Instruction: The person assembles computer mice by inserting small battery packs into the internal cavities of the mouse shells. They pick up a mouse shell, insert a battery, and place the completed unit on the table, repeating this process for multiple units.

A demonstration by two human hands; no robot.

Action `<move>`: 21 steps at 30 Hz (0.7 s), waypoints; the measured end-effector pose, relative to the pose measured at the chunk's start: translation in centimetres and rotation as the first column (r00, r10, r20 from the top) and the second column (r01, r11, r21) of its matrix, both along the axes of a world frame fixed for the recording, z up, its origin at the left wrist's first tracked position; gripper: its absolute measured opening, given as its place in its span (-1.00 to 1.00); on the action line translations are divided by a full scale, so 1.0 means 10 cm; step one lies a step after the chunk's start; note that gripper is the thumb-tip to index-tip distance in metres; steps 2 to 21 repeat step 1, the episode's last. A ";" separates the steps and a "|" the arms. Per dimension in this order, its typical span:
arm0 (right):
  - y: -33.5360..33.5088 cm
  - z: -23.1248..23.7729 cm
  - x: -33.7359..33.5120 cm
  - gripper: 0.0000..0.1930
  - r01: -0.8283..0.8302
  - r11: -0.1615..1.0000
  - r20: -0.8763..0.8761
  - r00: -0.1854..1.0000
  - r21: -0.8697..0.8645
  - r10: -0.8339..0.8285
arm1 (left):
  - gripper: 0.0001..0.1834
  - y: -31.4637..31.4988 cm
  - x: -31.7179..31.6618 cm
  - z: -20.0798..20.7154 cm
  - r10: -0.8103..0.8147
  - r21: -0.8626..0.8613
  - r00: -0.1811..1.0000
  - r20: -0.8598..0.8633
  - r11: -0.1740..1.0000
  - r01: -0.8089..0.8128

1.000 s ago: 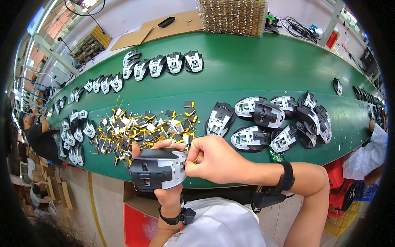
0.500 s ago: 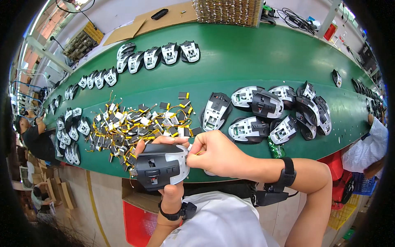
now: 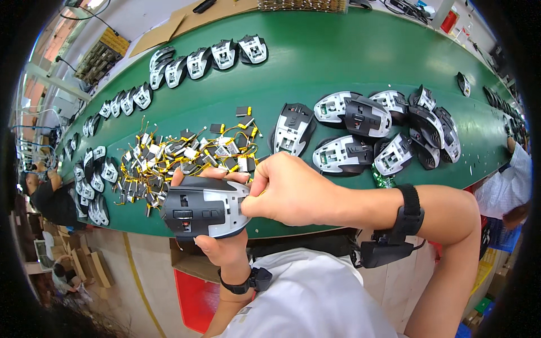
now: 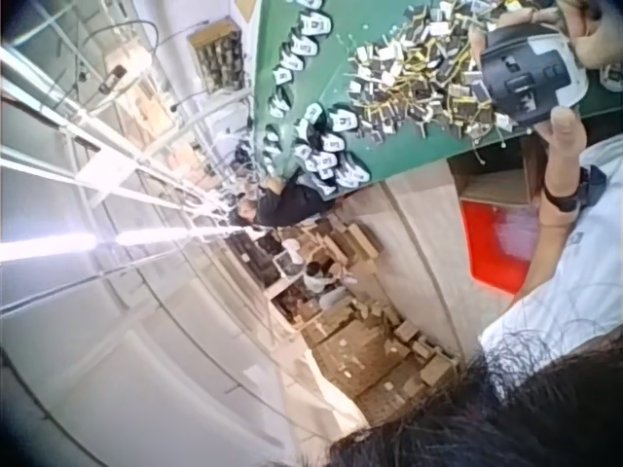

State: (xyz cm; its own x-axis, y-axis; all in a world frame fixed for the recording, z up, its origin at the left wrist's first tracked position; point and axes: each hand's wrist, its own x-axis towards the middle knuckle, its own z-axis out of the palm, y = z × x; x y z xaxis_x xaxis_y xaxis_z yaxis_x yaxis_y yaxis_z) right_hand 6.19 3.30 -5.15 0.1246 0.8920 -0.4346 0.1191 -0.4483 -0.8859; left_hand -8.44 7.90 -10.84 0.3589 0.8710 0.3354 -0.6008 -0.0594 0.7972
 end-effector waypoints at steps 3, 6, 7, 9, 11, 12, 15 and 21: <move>0.01 0.00 0.01 -0.74 -0.014 1.000 0.019 1.000 -0.005 0.014 | 0.20 0.01 -0.01 -0.01 -0.018 0.004 1.000 -0.003 1.000 0.018; 0.01 0.00 0.01 -0.74 -0.014 1.000 0.019 1.000 -0.005 0.014 | 0.20 0.01 -0.01 -0.01 -0.018 0.004 1.000 -0.003 1.000 0.018; 0.01 0.00 0.01 -0.74 -0.014 1.000 0.019 1.000 -0.005 0.014 | 0.20 0.01 -0.01 -0.01 -0.018 0.004 1.000 -0.003 1.000 0.018; 0.01 0.00 0.01 -0.74 -0.014 1.000 0.019 1.000 -0.005 0.014 | 0.20 0.01 -0.01 -0.01 -0.018 0.004 1.000 -0.003 1.000 0.018; 0.01 0.00 0.01 -0.74 -0.014 1.000 0.019 1.000 -0.005 0.014 | 0.20 0.01 -0.01 -0.01 -0.018 0.004 1.000 -0.003 1.000 0.018; 0.01 0.00 0.01 -0.74 -0.014 1.000 0.019 1.000 -0.005 0.014 | 0.20 0.01 -0.01 -0.01 -0.018 0.004 1.000 -0.003 1.000 0.018; 0.01 0.00 0.01 -0.74 -0.014 1.000 0.019 1.000 -0.005 0.014 | 0.20 0.01 -0.01 -0.01 -0.018 0.004 1.000 -0.003 1.000 0.018; 0.01 0.00 0.01 -0.74 -0.014 1.000 0.019 1.000 -0.005 0.014 | 0.20 0.01 -0.01 -0.01 -0.018 0.004 1.000 -0.003 1.000 0.018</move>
